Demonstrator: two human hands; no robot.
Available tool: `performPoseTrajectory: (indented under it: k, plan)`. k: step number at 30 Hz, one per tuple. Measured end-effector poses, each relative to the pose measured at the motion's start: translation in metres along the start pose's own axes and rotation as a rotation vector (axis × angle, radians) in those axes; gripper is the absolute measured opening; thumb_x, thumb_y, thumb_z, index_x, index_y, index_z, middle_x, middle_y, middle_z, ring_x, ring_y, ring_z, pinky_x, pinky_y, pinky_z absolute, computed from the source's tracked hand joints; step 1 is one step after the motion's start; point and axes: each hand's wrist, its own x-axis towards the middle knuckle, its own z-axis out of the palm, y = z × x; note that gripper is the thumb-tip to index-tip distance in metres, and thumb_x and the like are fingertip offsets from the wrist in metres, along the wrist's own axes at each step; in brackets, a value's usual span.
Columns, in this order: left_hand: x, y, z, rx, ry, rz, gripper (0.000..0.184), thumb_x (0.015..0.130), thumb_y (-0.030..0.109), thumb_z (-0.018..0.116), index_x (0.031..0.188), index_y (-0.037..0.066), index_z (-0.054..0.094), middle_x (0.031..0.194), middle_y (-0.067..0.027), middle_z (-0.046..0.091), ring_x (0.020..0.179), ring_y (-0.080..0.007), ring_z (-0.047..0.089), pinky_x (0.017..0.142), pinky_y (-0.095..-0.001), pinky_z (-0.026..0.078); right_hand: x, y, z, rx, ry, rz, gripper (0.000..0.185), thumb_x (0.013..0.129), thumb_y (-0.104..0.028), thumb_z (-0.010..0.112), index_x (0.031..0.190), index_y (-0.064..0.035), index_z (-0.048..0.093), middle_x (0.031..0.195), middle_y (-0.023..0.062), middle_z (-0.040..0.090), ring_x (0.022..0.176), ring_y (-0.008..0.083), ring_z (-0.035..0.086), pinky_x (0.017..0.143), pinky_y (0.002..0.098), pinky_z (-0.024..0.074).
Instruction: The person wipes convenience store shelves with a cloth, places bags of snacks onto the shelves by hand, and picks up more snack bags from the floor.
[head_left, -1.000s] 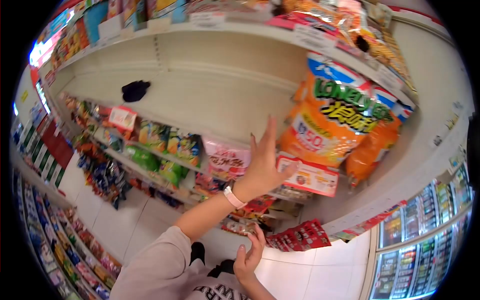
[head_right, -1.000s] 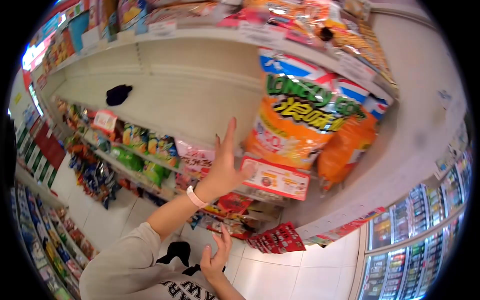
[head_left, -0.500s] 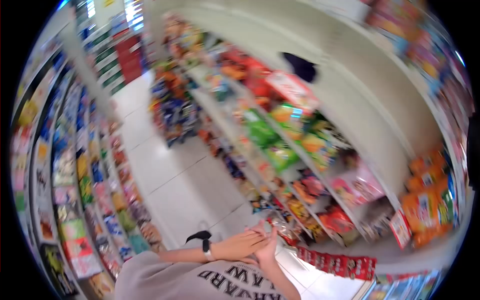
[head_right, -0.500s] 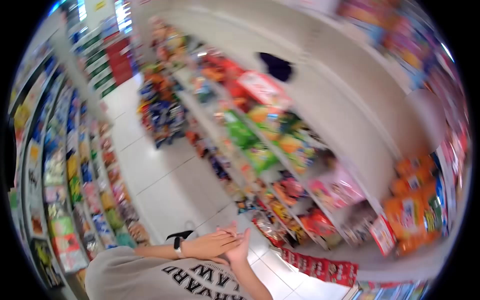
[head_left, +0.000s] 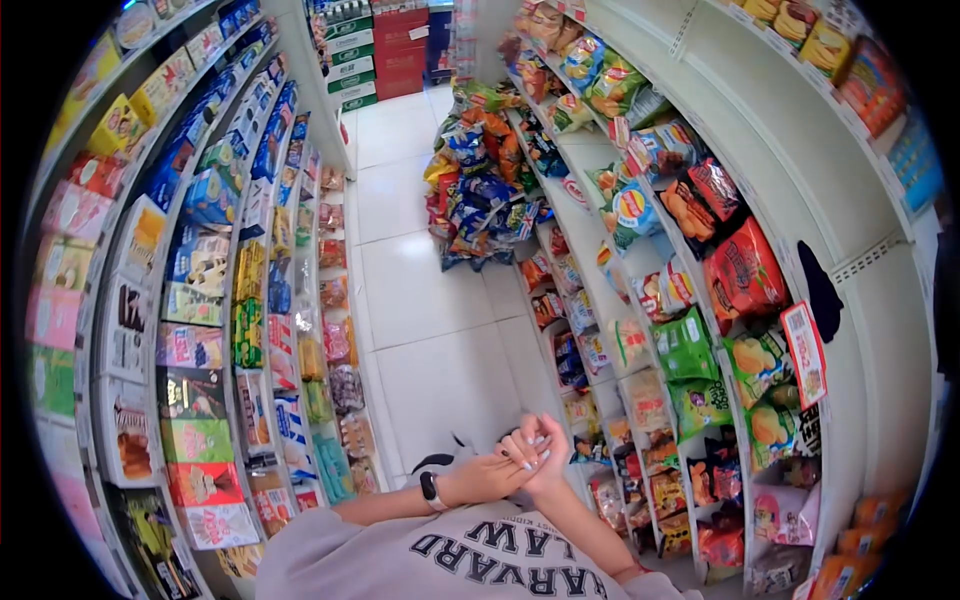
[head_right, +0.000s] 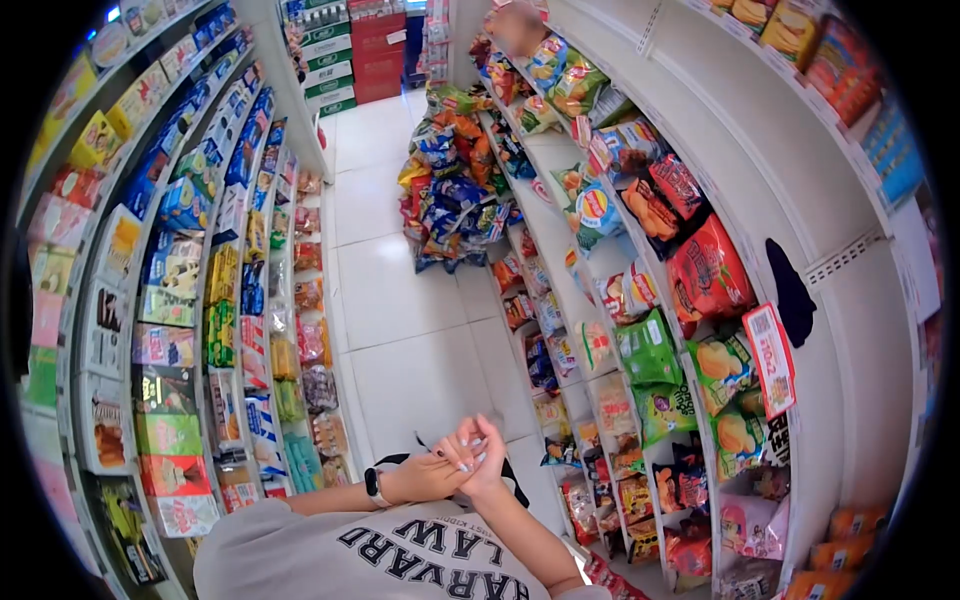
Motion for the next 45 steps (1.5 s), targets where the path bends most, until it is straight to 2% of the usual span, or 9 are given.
performPoseTrajectory:
  k: [5, 12, 18, 26, 33, 41, 42, 43, 45]
  plan:
    - [0.039, -0.070, 0.027, -0.110, -0.317, 0.017, 0.031, 0.076, 0.013, 0.052, 0.105, 0.002, 0.051, 0.111, -0.0108, 0.055, 0.102, -0.0171, 0.054, 0.087, -0.0254, 0.039, 0.070, -0.043, -0.060, 0.362, 0.019, 0.024, 0.039, 0.088, -0.041, 0.037, 0.066, -0.0118, 0.048, 0.037, -0.0015, 0.030, 0.034, 0.0129, 0.027, 0.062, 0.0323, 0.0393]
    - [0.134, -0.209, 0.004, -0.282, -0.101, -0.073, 0.042, 0.072, 0.008, 0.056, 0.114, 0.003, 0.049, 0.118, -0.0143, 0.050, 0.112, -0.0262, 0.048, 0.088, -0.0363, 0.040, 0.235, -0.205, -0.036, 0.459, -0.129, -0.238, 0.031, 0.092, -0.028, 0.037, 0.084, -0.0051, 0.056, 0.038, -0.0031, 0.025, 0.033, 0.0096, 0.021, 0.070, 0.0288, 0.0430]
    - [0.159, -0.338, -0.007, -0.108, -0.189, -0.262, 0.032, 0.071, 0.006, 0.057, 0.103, 0.002, 0.056, 0.094, -0.0083, 0.058, 0.088, -0.0211, 0.056, 0.080, -0.0326, 0.043, 0.382, -0.300, -0.027, 0.315, -0.107, -0.228, 0.020, 0.088, -0.018, 0.045, 0.081, -0.0031, 0.057, 0.044, -0.0013, 0.027, 0.040, 0.0100, 0.028, 0.072, 0.0288, 0.0429]
    - [0.134, -0.486, 0.018, -0.166, -0.170, -0.821, 0.025, 0.079, 0.011, 0.054, 0.103, 0.004, 0.057, 0.086, -0.0108, 0.060, 0.082, -0.0267, 0.056, 0.074, -0.0374, 0.043, 0.537, -0.254, -0.152, 0.169, 0.531, 0.163, 0.011, 0.078, -0.019, 0.056, 0.084, -0.0088, 0.057, 0.075, 0.0084, 0.056, 0.061, 0.0183, 0.052, 0.079, 0.0361, 0.0436]
    - [0.128, -0.684, 0.061, -0.337, -0.471, -0.834, 0.022, 0.079, 0.012, 0.053, 0.097, 0.001, 0.058, 0.080, -0.0148, 0.059, 0.077, -0.0314, 0.056, 0.070, -0.0407, 0.044, 0.625, -0.202, -0.267, -0.116, 0.893, 0.261, 0.042, 0.084, -0.028, 0.052, 0.121, -0.0117, 0.041, 0.108, 0.0178, 0.050, 0.096, 0.0298, 0.051, 0.082, 0.0422, 0.0460]
    - [0.069, -0.776, 0.128, -0.456, -0.635, -0.808, 0.018, 0.079, 0.013, 0.054, 0.092, 0.001, 0.059, 0.076, -0.0146, 0.059, 0.074, -0.0286, 0.058, 0.065, -0.0378, 0.045, 0.667, -0.137, -0.316, 0.013, 1.174, 0.381, 0.044, 0.086, -0.029, 0.047, 0.125, -0.0103, 0.037, 0.113, 0.0187, 0.046, 0.097, 0.0312, 0.048, 0.082, 0.0456, 0.0453]
    - [0.071, -0.799, 0.131, -0.454, -0.578, -0.873, 0.021, 0.082, 0.015, 0.052, 0.096, 0.001, 0.056, 0.085, -0.0149, 0.058, 0.082, -0.0286, 0.056, 0.072, -0.0378, 0.043, 0.664, -0.126, -0.331, 0.041, 1.269, 0.430, 0.044, 0.087, -0.025, 0.047, 0.126, -0.0101, 0.035, 0.116, 0.0189, 0.045, 0.096, 0.0324, 0.051, 0.077, 0.0456, 0.0487]
    - [0.092, -0.888, 0.134, -0.341, -0.202, -1.115, 0.024, 0.084, 0.016, 0.051, 0.101, 0.000, 0.054, 0.093, -0.0152, 0.057, 0.089, -0.0286, 0.054, 0.079, -0.0378, 0.041, 0.760, -0.110, -0.350, -0.745, 0.818, 0.335, 0.053, 0.083, -0.019, 0.055, 0.129, -0.0088, 0.031, 0.121, 0.0197, 0.042, 0.088, 0.0336, 0.058, 0.066, 0.0434, 0.0527]
    - [0.114, -0.989, 0.152, -0.196, 0.071, -1.270, 0.029, 0.090, 0.019, 0.047, 0.110, -0.001, 0.050, 0.109, -0.0159, 0.054, 0.104, -0.0286, 0.051, 0.092, -0.0378, 0.037, 0.785, -0.112, -0.336, -0.647, 1.029, 0.383, 0.082, 0.072, -0.010, 0.070, 0.135, -0.0142, 0.018, 0.130, 0.0196, 0.034, 0.071, 0.0295, 0.063, 0.050, 0.0361, 0.0532]
